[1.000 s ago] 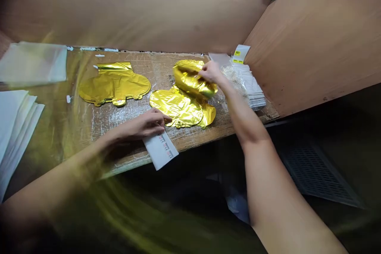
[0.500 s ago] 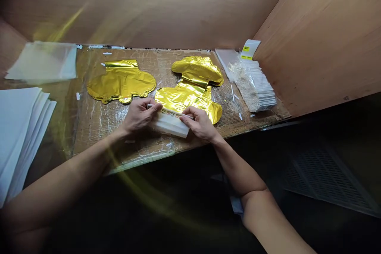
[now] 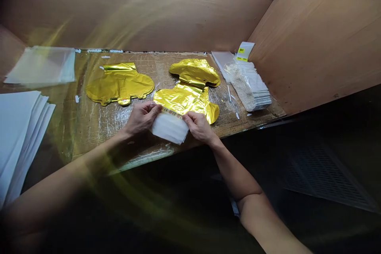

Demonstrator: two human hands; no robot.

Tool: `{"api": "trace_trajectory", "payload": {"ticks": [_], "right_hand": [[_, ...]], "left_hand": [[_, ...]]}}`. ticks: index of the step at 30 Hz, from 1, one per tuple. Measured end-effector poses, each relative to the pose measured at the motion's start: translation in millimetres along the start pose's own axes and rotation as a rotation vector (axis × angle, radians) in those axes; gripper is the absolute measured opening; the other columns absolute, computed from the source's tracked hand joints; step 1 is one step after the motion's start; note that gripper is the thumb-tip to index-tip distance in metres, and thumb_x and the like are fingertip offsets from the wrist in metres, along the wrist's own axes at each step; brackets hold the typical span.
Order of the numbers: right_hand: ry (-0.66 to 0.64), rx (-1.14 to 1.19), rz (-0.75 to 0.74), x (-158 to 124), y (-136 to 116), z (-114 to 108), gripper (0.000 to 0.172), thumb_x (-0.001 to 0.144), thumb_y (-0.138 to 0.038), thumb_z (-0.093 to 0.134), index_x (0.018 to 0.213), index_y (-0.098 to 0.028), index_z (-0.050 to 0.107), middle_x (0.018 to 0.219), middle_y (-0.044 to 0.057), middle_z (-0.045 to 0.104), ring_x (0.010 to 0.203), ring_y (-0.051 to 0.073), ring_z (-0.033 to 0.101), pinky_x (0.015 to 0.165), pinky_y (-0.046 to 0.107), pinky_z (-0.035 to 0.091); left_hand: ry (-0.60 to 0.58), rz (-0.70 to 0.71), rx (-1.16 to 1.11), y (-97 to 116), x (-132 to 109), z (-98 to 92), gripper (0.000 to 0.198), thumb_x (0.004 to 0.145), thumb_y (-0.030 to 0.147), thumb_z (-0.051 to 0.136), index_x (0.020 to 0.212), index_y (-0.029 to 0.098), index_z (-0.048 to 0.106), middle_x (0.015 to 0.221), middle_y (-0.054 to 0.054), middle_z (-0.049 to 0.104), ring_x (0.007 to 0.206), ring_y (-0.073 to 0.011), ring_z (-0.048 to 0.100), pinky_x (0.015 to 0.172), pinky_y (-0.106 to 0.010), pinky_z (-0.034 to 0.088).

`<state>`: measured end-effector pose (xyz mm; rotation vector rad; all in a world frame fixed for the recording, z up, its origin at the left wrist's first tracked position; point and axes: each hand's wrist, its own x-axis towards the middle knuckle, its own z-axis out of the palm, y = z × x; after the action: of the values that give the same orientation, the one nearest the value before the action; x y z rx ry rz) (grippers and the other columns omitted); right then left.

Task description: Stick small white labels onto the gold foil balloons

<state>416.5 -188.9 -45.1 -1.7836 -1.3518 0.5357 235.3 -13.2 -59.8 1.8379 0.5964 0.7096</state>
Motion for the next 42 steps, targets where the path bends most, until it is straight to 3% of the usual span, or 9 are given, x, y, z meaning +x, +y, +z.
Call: {"api": "trace_trajectory", "payload": {"ticks": [4,8,14,19,23,30,35,38,42], "right_hand": [[0.052,-0.086,-0.094,3.2,-0.9,2.4,0.022,0.102,-0.034,0.062,0.111,-0.021,0.077,0.103,0.006,0.080,0.091,0.021,0.071,0.084,0.033,0.054],[0.053,-0.266,-0.270,2.3,1.6,4.4,0.022,0.105,-0.029,0.058,0.111,-0.022,0.078,0.107,0.009,0.080,0.099,0.023,0.073,0.092,0.036,0.056],[-0.041,-0.419,-0.455,-4.7,16.2,4.5,0.026,0.105,-0.029,0.057,0.123,-0.023,0.075,0.114,0.013,0.076,0.103,0.025,0.071,0.089,0.037,0.058],[0.026,-0.274,-0.273,1.8,7.3,5.8,0.027,0.107,-0.035,0.058,0.122,-0.020,0.075,0.112,0.012,0.079,0.102,0.024,0.072,0.094,0.036,0.055],[-0.095,-0.190,-0.134,11.7,-12.0,6.6,0.024,0.106,-0.036,0.060,0.109,-0.020,0.077,0.097,0.005,0.079,0.085,0.018,0.069,0.084,0.030,0.052],[0.068,-0.262,-0.299,10.8,-8.3,19.5,0.024,0.107,-0.028,0.055,0.106,-0.021,0.078,0.101,0.009,0.078,0.093,0.021,0.071,0.088,0.034,0.055],[0.023,-0.438,-0.477,4.1,4.1,19.9,0.031,0.110,-0.025,0.047,0.120,-0.021,0.075,0.113,0.014,0.076,0.101,0.023,0.071,0.086,0.035,0.057],[-0.008,-0.472,-0.482,4.9,5.4,20.0,0.026,0.109,-0.026,0.050,0.114,-0.024,0.075,0.113,0.013,0.075,0.105,0.025,0.070,0.090,0.038,0.057],[0.079,-0.349,-0.358,11.1,0.5,22.1,0.022,0.108,-0.032,0.056,0.120,-0.022,0.072,0.113,0.013,0.074,0.106,0.026,0.069,0.097,0.040,0.055]], "left_hand": [[0.009,-0.017,0.005,-0.9,-1.1,1.6,0.047,0.095,0.053,0.062,0.064,0.020,0.050,0.061,0.002,0.041,0.058,-0.0118,0.035,0.052,-0.026,0.025],[0.006,-0.041,-0.012,-1.7,-0.1,1.5,0.049,0.095,0.055,0.063,0.063,0.020,0.051,0.058,0.002,0.041,0.055,-0.0111,0.035,0.050,-0.026,0.024],[-0.026,-0.086,-0.055,-3.4,0.5,0.6,0.048,0.095,0.056,0.063,0.067,0.018,0.058,0.058,0.002,0.047,0.053,-0.0107,0.037,0.048,-0.025,0.024],[-0.045,-0.060,-0.040,-2.6,0.0,1.3,0.046,0.094,0.054,0.063,0.065,0.019,0.053,0.060,0.002,0.046,0.055,-0.0110,0.038,0.050,-0.026,0.026],[-0.097,-0.009,0.006,-0.9,-1.2,2.8,0.044,0.093,0.050,0.063,0.065,0.020,0.050,0.062,0.002,0.045,0.059,-0.0116,0.039,0.054,-0.026,0.031],[-0.106,-0.028,-0.057,-1.6,-2.2,3.7,0.042,0.091,0.052,0.066,0.068,0.020,0.051,0.065,0.002,0.047,0.060,-0.0117,0.039,0.054,-0.026,0.032],[-0.127,-0.089,-0.126,-4.8,-2.9,4.3,0.045,0.094,0.055,0.065,0.069,0.019,0.052,0.065,0.003,0.045,0.057,-0.0107,0.038,0.050,-0.026,0.028],[-0.116,-0.098,-0.126,-4.6,-2.4,4.3,0.046,0.094,0.055,0.065,0.068,0.019,0.052,0.064,0.002,0.046,0.057,-0.0108,0.039,0.050,-0.026,0.028],[-0.098,-0.063,-0.077,-2.0,-2.0,3.8,0.045,0.093,0.053,0.064,0.066,0.020,0.050,0.063,0.002,0.045,0.059,-0.0113,0.039,0.053,-0.026,0.029]]}}
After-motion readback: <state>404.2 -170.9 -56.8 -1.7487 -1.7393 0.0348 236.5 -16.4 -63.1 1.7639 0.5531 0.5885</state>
